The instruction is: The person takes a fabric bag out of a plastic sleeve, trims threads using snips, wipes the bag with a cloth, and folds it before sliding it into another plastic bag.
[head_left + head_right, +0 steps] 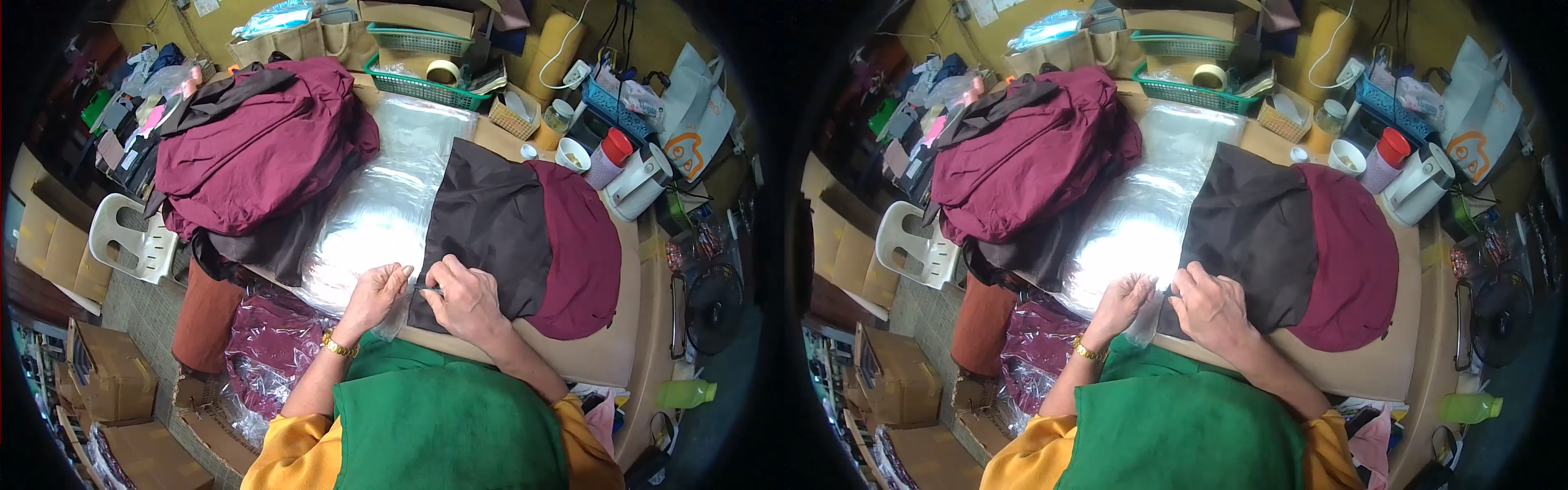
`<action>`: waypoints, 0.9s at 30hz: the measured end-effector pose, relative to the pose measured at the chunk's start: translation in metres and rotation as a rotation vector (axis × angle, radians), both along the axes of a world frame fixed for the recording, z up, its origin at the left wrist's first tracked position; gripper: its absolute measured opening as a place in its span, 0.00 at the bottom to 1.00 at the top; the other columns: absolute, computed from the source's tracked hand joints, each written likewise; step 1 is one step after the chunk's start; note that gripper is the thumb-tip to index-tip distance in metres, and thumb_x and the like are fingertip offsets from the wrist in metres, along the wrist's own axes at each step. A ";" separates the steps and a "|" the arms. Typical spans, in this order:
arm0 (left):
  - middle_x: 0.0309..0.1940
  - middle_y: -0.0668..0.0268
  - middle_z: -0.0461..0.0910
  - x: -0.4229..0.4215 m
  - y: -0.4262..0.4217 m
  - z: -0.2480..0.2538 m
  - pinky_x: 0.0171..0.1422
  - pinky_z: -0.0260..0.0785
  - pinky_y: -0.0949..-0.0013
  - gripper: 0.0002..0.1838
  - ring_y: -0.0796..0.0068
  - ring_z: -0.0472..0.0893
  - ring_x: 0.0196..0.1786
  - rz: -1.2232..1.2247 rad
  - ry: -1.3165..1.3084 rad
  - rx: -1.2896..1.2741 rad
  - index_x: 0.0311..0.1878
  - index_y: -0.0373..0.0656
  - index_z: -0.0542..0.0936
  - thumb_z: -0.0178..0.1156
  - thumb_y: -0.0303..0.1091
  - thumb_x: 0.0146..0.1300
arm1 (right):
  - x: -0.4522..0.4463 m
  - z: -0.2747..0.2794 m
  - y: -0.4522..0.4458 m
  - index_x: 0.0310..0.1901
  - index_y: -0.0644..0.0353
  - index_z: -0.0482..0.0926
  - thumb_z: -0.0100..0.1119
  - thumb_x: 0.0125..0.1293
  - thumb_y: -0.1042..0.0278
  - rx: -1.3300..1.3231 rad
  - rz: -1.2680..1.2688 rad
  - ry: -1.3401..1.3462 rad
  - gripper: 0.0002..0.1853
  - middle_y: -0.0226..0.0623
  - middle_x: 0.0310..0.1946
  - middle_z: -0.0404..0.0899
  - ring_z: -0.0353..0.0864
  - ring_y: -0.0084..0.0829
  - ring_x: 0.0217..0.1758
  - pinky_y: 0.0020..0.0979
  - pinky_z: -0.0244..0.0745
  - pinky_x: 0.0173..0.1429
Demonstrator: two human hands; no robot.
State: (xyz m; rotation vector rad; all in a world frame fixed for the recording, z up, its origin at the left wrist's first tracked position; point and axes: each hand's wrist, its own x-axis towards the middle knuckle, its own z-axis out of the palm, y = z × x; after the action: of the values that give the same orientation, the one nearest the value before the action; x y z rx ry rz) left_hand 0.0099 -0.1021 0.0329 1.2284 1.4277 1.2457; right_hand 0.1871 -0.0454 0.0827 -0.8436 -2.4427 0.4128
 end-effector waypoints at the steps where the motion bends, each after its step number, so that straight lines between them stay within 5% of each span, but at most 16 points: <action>1: 0.17 0.79 0.63 0.001 0.000 0.002 0.27 0.54 0.75 0.25 0.87 0.60 0.24 -0.009 -0.010 0.021 0.22 0.44 0.72 0.52 0.46 0.77 | 0.000 -0.001 0.000 0.34 0.57 0.76 0.72 0.52 0.69 -0.021 0.004 -0.001 0.13 0.32 0.32 0.73 0.80 0.37 0.28 0.39 0.73 0.35; 5: 0.25 0.75 0.71 -0.012 -0.006 0.011 0.31 0.63 0.76 0.15 0.87 0.67 0.25 -0.087 -0.212 -0.110 0.32 0.42 0.74 0.57 0.40 0.74 | 0.004 -0.012 0.010 0.43 0.57 0.77 0.73 0.53 0.68 -0.136 -0.041 0.008 0.17 0.35 0.34 0.75 0.81 0.40 0.33 0.40 0.75 0.38; 7: 0.41 0.66 0.76 -0.010 -0.009 0.032 0.42 0.72 0.75 0.14 0.80 0.77 0.34 0.277 -0.046 0.219 0.51 0.37 0.72 0.64 0.32 0.68 | 0.013 -0.026 0.025 0.54 0.57 0.75 0.73 0.54 0.64 -0.151 -0.213 0.125 0.26 0.40 0.36 0.76 0.81 0.42 0.39 0.40 0.76 0.42; 8: 0.41 0.66 0.76 -0.018 -0.006 0.026 0.42 0.72 0.75 0.14 0.80 0.77 0.34 0.274 -0.045 0.223 0.51 0.37 0.72 0.64 0.32 0.68 | 0.024 -0.044 0.036 0.62 0.59 0.69 0.73 0.56 0.60 -0.133 -0.257 0.055 0.34 0.45 0.38 0.75 0.80 0.42 0.43 0.39 0.76 0.46; 10: 0.52 0.59 0.73 -0.039 0.002 0.007 0.52 0.75 0.69 0.34 0.68 0.81 0.46 0.462 0.842 0.453 0.65 0.34 0.62 0.70 0.29 0.60 | 0.035 -0.070 0.045 0.61 0.61 0.69 0.72 0.58 0.59 -0.244 -0.379 0.019 0.32 0.41 0.33 0.75 0.80 0.39 0.38 0.39 0.74 0.43; 12: 0.49 0.51 0.78 -0.016 0.008 -0.016 0.53 0.74 0.61 0.37 0.61 0.82 0.47 0.203 0.173 0.061 0.68 0.31 0.61 0.68 0.38 0.64 | 0.034 -0.073 0.045 0.60 0.60 0.70 0.71 0.59 0.59 -0.285 -0.369 0.051 0.31 0.39 0.30 0.74 0.79 0.38 0.34 0.39 0.73 0.40; 15: 0.43 0.51 0.83 0.013 0.015 -0.008 0.50 0.74 0.60 0.27 0.61 0.84 0.42 -0.038 0.408 -0.186 0.63 0.33 0.72 0.62 0.42 0.67 | 0.033 -0.076 0.042 0.59 0.60 0.71 0.70 0.61 0.60 -0.325 -0.352 0.097 0.28 0.35 0.24 0.72 0.77 0.36 0.28 0.39 0.70 0.36; 17: 0.28 0.53 0.82 0.019 0.018 -0.018 0.45 0.73 0.60 0.16 0.63 0.82 0.34 -0.105 0.542 -0.136 0.48 0.37 0.82 0.58 0.42 0.70 | 0.037 -0.079 0.044 0.58 0.60 0.71 0.70 0.61 0.61 -0.318 -0.348 0.104 0.27 0.34 0.21 0.71 0.75 0.35 0.25 0.40 0.69 0.34; 27: 0.17 0.68 0.73 -0.001 0.005 -0.025 0.27 0.62 0.71 0.17 0.80 0.68 0.21 -0.001 0.179 -0.048 0.29 0.37 0.79 0.56 0.39 0.73 | 0.033 -0.060 0.034 0.56 0.59 0.73 0.69 0.62 0.63 -0.349 -0.214 0.125 0.23 0.38 0.29 0.76 0.80 0.37 0.33 0.38 0.73 0.40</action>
State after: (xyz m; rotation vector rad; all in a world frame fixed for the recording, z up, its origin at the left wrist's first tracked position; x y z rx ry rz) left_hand 0.0085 -0.0968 0.0077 1.3348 1.5763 1.1166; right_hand 0.2198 -0.0113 0.0223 -1.1723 -2.1690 0.7995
